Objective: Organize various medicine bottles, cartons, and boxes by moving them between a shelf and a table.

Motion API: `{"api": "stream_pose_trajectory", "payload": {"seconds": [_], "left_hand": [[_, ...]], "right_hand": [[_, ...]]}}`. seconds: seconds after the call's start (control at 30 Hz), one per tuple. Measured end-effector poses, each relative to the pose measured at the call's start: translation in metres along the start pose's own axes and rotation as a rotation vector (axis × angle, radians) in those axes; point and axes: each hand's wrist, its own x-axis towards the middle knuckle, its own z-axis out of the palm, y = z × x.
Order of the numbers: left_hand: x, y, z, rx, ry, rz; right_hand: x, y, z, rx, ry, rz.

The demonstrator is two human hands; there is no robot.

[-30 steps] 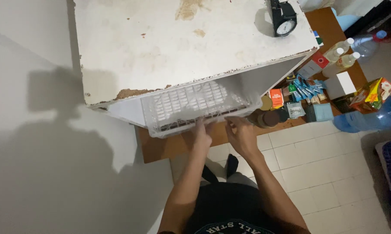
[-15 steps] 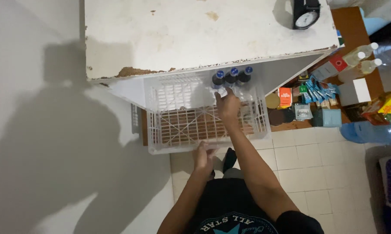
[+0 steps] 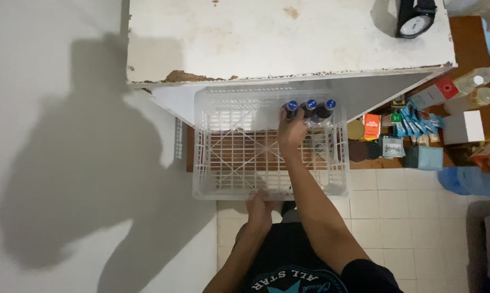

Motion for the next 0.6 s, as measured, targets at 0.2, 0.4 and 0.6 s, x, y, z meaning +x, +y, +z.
{"api": "stream_pose_trajectory", "payload": {"seconds": [0.2,0.4,0.6], "left_hand": [[0.009,-0.006,-0.008,0.003,-0.007,0.015],[0.039,-0.003,-0.003,0.09,0.0,-0.121],[0.156,-0.047,-0.032,-0.013,-0.204,0.041]], "right_hand": [[-0.007,0.006,-0.01,0.073,0.018,-0.204],[-0.012,0.014,-0.036,0.058,-0.149,-0.319],[-0.039,-0.033,-0.135,0.04,-0.113,-0.371]]}}
